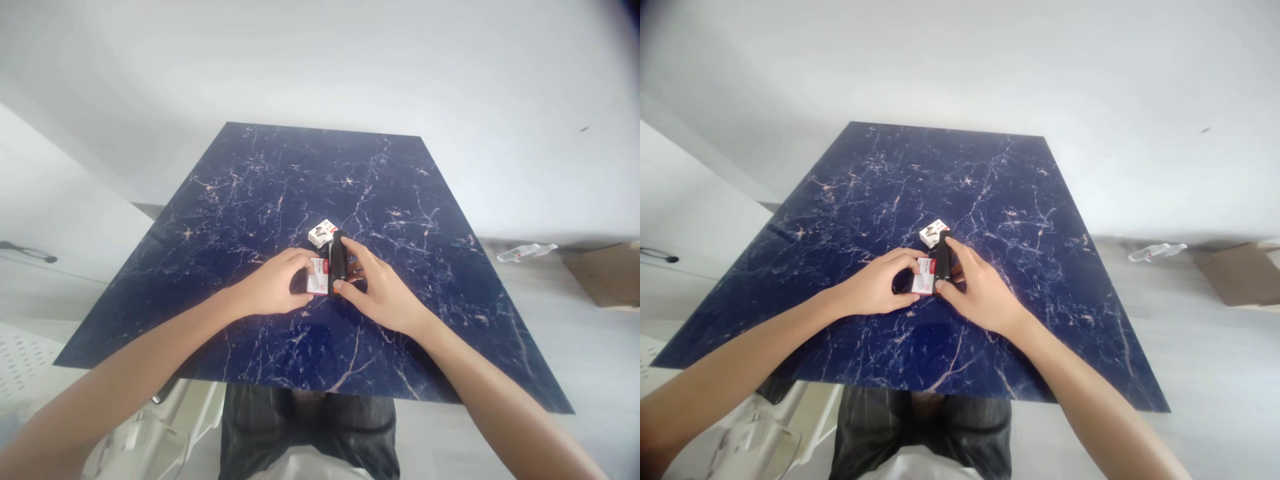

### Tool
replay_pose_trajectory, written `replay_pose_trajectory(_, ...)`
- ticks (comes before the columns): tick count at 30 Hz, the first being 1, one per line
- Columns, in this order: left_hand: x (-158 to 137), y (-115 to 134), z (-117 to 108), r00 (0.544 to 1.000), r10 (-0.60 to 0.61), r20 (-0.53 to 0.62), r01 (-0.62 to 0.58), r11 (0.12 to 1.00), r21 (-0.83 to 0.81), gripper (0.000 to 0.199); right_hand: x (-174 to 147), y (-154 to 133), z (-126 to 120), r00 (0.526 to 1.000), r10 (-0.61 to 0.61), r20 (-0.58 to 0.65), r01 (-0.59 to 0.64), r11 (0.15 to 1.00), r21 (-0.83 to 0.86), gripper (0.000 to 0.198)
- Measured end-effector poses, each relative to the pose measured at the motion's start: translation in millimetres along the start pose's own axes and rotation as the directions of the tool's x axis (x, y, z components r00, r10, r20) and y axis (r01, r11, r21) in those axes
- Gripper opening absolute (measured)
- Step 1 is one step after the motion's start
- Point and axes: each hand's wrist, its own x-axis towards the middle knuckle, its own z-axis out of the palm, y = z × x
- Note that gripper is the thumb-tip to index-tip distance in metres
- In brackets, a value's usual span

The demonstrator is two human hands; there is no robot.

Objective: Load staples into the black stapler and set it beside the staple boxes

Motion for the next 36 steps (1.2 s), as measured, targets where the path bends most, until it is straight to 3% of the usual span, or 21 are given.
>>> replay_pose_trajectory(10,0.7,-2.0,0.0,0.999,-0.046,0.007,0.047,0.995,-0.092,0.029,0.1,3.9,2.8,1.0,-0.004,0.0,0.004,1.0,-0.011,0.073)
replay_pose_trajectory(15,-0.3,-4.1,-0.8,0.999,0.049,-0.012,-0.05,0.995,-0.085,0.028,0.0,3.1,2.3,1.0,0.003,0.002,-0.003,1.0,-0.007,0.073)
replay_pose_trajectory(18,0.8,-8.2,-2.4,0.991,0.079,-0.113,-0.082,0.996,-0.025,0.028,-0.3,2.9,1.5,1.0,-0.01,0.003,0.01,1.0,-0.006,0.073)
replay_pose_trajectory(20,3.9,-14.0,-2.9,0.989,0.046,-0.141,-0.04,0.998,0.047,0.043,-0.6,3.3,1.4,1.0,-0.019,-0.004,0.019,1.0,-0.013,0.073)
replay_pose_trajectory(24,18.7,-27.9,0.0,0.997,-0.046,-0.059,0.053,0.99,0.133,0.062,-0.6,3.8,2.2,1.0,-0.02,0.0,0.02,1.0,-0.018,0.073)
replay_pose_trajectory(27,32.0,-34.6,4.5,0.998,0.027,-0.048,-0.017,0.981,0.194,0.064,0.1,3.3,2.9,1.0,-0.023,-0.002,0.023,0.999,-0.023,0.073)
replay_pose_trajectory(30,38.6,-36.7,6.1,0.989,0.092,-0.112,-0.063,0.969,0.238,0.058,0.8,3.1,3.0,1.0,-0.009,-0.006,0.009,0.999,-0.034,0.073)
replay_pose_trajectory(36,35.9,-33.1,1.5,0.982,0.088,-0.164,-0.054,0.978,0.202,0.05,1.1,5.6,2.6,1.0,-0.008,0.013,0.008,1.0,-0.008,0.075)
